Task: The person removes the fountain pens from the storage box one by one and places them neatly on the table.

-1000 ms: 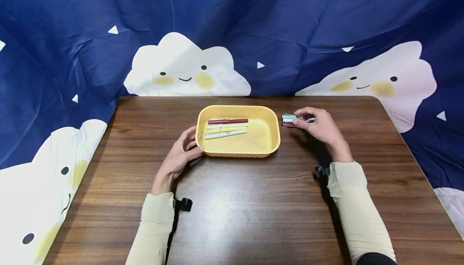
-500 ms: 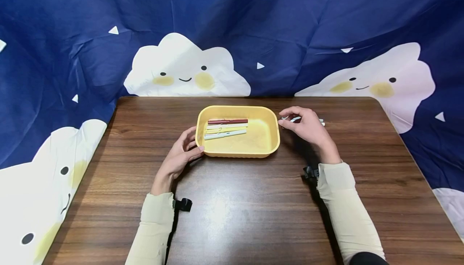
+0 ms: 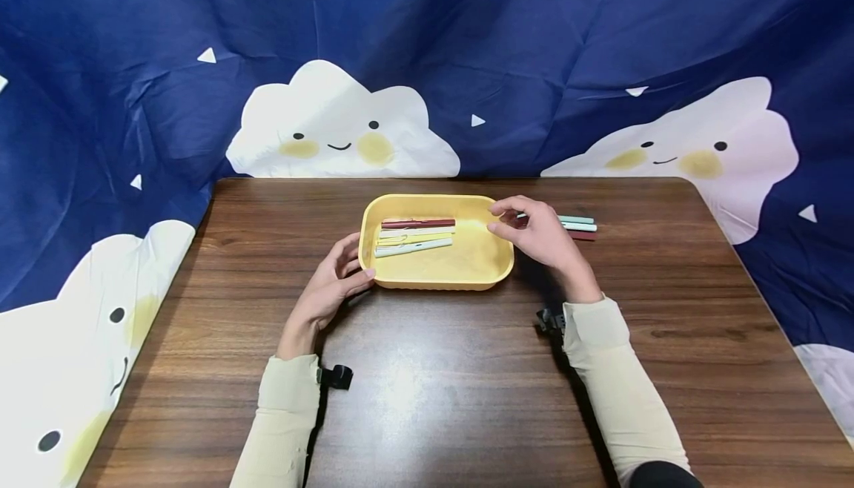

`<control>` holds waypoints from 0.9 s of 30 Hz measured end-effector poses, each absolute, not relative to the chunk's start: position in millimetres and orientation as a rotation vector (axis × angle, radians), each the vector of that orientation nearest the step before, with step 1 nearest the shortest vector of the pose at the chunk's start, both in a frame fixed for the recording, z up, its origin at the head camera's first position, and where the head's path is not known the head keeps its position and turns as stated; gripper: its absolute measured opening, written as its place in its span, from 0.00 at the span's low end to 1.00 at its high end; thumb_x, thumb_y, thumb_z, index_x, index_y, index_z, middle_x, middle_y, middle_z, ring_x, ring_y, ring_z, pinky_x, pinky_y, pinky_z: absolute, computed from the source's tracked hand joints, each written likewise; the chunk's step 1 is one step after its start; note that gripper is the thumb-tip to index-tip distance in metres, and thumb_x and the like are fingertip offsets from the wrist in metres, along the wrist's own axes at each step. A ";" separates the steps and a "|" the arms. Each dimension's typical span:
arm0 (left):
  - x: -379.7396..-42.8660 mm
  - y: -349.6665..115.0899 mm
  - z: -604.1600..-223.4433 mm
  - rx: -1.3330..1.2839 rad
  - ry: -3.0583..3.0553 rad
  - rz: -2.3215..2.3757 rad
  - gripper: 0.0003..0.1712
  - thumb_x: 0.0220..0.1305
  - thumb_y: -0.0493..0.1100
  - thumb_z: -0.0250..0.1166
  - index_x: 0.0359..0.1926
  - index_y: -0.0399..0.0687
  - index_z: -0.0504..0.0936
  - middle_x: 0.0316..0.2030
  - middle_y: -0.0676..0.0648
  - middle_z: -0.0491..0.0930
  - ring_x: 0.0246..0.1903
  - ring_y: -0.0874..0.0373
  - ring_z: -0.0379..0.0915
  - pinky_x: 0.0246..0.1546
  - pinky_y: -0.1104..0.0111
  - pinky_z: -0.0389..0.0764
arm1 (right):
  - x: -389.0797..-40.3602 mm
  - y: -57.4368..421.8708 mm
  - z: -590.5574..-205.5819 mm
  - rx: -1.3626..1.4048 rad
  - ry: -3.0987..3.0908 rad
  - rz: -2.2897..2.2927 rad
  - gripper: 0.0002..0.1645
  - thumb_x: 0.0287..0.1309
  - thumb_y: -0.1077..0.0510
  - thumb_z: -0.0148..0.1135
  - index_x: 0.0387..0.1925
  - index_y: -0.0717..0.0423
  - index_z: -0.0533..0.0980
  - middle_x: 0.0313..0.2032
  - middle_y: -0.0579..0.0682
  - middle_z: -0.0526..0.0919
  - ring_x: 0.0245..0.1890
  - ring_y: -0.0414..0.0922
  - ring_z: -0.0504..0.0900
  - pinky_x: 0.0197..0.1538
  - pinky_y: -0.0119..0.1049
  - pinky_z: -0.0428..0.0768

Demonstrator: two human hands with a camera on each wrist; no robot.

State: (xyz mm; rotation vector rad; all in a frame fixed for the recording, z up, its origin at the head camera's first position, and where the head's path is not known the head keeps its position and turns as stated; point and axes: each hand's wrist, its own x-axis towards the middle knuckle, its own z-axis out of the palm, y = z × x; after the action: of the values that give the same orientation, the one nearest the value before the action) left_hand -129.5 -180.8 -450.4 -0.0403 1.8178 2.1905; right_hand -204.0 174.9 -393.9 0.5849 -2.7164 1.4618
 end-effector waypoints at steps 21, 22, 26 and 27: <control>-130.0 -182.0 -451.0 -0.056 1.805 2.199 0.45 0.66 0.25 0.63 0.78 0.46 0.54 0.71 0.35 0.60 0.66 0.41 0.63 0.53 0.61 0.82 | -205.6 146.9 -403.4 0.653 -2.740 1.591 0.17 0.61 0.64 0.70 0.50 0.68 0.81 0.48 0.65 0.83 0.45 0.54 0.80 0.49 0.48 0.80; -129.9 -182.0 -450.8 -0.060 1.803 2.200 0.45 0.66 0.25 0.63 0.78 0.46 0.54 0.71 0.35 0.60 0.66 0.42 0.63 0.53 0.61 0.82 | -205.7 145.4 -404.0 0.666 -2.741 1.592 0.17 0.61 0.64 0.70 0.50 0.69 0.81 0.48 0.66 0.83 0.45 0.54 0.81 0.49 0.49 0.80; -129.4 -181.7 -450.1 -0.062 1.801 2.200 0.45 0.66 0.25 0.63 0.78 0.46 0.54 0.70 0.35 0.60 0.66 0.41 0.63 0.53 0.62 0.82 | -206.1 140.5 -406.8 0.706 -2.754 1.575 0.17 0.61 0.63 0.70 0.50 0.69 0.81 0.47 0.66 0.83 0.45 0.55 0.81 0.49 0.52 0.80; -129.4 -181.6 -449.9 -0.061 1.801 2.200 0.45 0.66 0.25 0.63 0.78 0.46 0.54 0.70 0.35 0.60 0.66 0.41 0.62 0.53 0.62 0.82 | -205.9 139.3 -406.9 0.710 -2.761 1.569 0.18 0.61 0.63 0.70 0.50 0.69 0.81 0.47 0.65 0.83 0.45 0.55 0.81 0.49 0.52 0.81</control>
State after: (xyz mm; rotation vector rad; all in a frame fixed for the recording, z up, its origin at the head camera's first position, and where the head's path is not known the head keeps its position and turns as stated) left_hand -129.4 -181.6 -449.9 -0.0614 1.8006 2.1997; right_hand -205.9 139.3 -406.9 0.7100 -2.7607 1.5685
